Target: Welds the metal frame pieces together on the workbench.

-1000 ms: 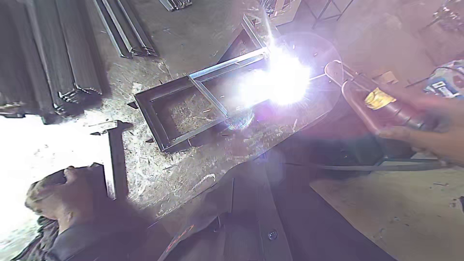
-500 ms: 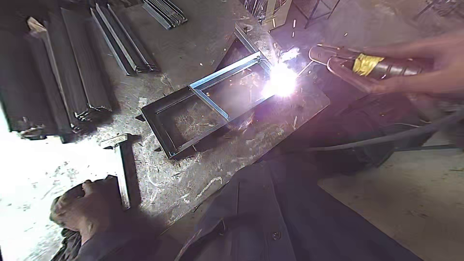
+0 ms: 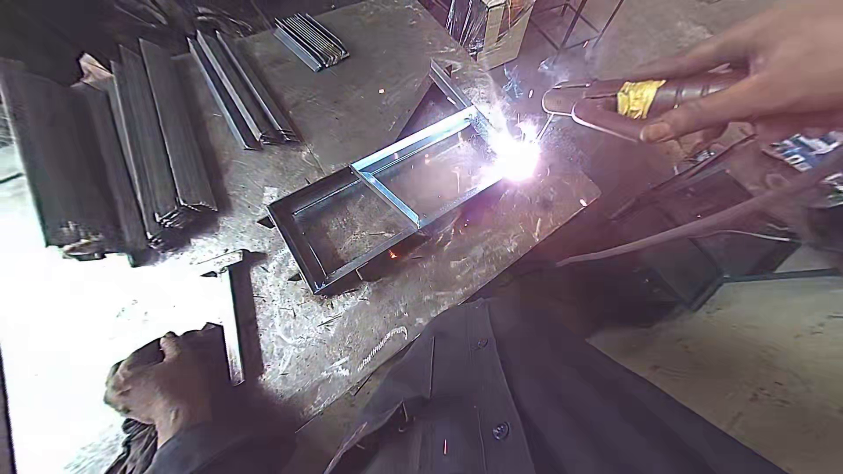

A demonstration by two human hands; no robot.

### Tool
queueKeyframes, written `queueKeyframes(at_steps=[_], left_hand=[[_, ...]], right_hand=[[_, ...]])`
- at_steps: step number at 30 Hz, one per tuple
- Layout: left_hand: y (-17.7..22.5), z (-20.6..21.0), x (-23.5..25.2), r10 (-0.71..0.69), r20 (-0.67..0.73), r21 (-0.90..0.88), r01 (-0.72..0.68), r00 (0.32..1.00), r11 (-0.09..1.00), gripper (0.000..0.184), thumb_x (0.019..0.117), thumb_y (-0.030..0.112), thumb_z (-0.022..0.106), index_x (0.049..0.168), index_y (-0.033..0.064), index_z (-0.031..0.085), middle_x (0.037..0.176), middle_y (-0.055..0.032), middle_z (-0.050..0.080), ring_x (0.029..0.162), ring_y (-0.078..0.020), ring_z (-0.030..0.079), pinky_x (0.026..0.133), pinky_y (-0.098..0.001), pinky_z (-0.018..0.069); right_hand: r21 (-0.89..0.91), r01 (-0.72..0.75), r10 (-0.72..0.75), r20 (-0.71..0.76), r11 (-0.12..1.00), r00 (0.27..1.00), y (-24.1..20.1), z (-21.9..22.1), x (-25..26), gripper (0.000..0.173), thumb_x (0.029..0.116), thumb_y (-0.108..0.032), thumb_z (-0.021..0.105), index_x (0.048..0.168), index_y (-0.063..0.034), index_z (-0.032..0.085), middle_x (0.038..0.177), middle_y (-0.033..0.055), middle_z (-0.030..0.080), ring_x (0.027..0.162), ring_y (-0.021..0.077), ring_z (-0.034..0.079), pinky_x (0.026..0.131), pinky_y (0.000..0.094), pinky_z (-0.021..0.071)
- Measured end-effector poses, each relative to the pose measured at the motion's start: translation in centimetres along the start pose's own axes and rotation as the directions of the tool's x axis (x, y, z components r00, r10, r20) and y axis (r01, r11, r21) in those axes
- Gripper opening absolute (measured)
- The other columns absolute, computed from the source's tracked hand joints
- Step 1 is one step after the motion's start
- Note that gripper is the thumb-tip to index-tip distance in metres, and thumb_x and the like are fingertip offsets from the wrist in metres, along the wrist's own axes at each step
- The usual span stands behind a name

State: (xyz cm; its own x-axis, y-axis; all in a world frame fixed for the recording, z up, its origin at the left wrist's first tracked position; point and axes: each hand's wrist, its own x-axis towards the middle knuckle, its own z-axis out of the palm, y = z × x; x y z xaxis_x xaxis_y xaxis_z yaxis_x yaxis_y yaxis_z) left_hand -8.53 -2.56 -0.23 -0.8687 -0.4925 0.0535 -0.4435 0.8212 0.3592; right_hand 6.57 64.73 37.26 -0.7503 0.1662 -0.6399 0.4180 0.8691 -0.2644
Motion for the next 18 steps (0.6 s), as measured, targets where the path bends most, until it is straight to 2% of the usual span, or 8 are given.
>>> queueKeyframes(at_steps=[3,5,8,12,15,18], left_hand=[[-0.2,0.1,0.2,0.001,-0.005,-0.004,-0.001,1.000,1.000,0.048,0.1024,0.047,0.049,0.125,0.0108,0.072,0.137,-0.0146,0.064,0.137,-0.0302,0.054,0.118,-0.0495,0.0360],[-0.1,0.1,0.2,0.000,-0.006,-0.001,0.000,1.000,1.000,0.048,0.1026,0.046,0.048,0.124,0.0107,0.072,0.137,-0.0144,0.065,0.137,-0.0300,0.054,0.119,-0.0491,0.0357],[-0.3,0.0,0.3,-0.007,-0.003,-0.003,0.007,1.000,1.000,0.050,0.1030,0.047,0.048,0.126,0.0099,0.072,0.138,-0.0149,0.065,0.138,-0.0306,0.053,0.119,-0.0496,0.0346],[-0.5,0.2,0.6,0.004,-0.019,-0.018,-0.004,1.000,1.000,0.050,0.1022,0.047,0.050,0.124,0.0081,0.072,0.136,-0.0170,0.065,0.137,-0.0320,0.054,0.119,-0.0510,0.0351],[-0.3,0.0,0.3,-0.002,-0.011,-0.007,0.002,1.000,1.000,0.050,0.1027,0.047,0.049,0.124,0.0081,0.072,0.136,-0.0172,0.065,0.136,-0.0326,0.055,0.118,-0.0523,0.0356],[-0.1,-0.1,0.1,0.001,-0.009,0.002,-0.001,1.000,1.000,0.050,0.1026,0.047,0.049,0.124,0.0076,0.072,0.136,-0.0176,0.065,0.137,-0.0330,0.054,0.118,-0.0517,0.0348]], right_hand=[[0.023,0.007,-0.004,-0.139,1.000,0.990,1.5,0.1,1.7,0.062,0.0897,-0.061,0.067,0.148,-0.0570,0.047,0.082,0.0050,0.073,0.038,0.0113,0.049,0.033,0.0266,0.0420],[0.022,-0.004,0.007,-0.160,1.000,0.987,1.6,0.3,2.1,0.063,0.0885,-0.063,0.067,0.148,-0.0547,0.047,0.080,0.0053,0.071,0.037,0.0117,0.047,0.033,0.0266,0.0411],[0.014,-0.061,0.063,-0.190,0.998,0.980,0.5,0.8,2.0,0.066,0.0867,-0.063,0.069,0.148,-0.0568,0.047,0.077,0.0064,0.070,0.039,0.0134,0.048,0.034,0.0300,0.0419],[-0.024,-0.088,0.083,-0.179,0.996,0.980,0.5,0.6,2.2,0.067,0.0858,-0.067,0.068,0.148,-0.0561,0.046,0.080,0.0077,0.070,0.042,0.0151,0.053,0.035,0.0356,0.0480],[-0.037,-0.066,0.059,-0.160,0.997,0.985,0.4,0.4,2.2,0.066,0.0852,-0.066,0.068,0.147,-0.0563,0.047,0.080,0.0093,0.071,0.042,0.0154,0.055,0.035,0.0347,0.0491],[-0.040,-0.044,0.038,-0.129,0.998,0.991,0.5,0.4,2.0,0.067,0.0836,-0.068,0.068,0.146,-0.0599,0.046,0.080,0.0072,0.072,0.041,0.0137,0.055,0.036,0.0327,0.0490]])
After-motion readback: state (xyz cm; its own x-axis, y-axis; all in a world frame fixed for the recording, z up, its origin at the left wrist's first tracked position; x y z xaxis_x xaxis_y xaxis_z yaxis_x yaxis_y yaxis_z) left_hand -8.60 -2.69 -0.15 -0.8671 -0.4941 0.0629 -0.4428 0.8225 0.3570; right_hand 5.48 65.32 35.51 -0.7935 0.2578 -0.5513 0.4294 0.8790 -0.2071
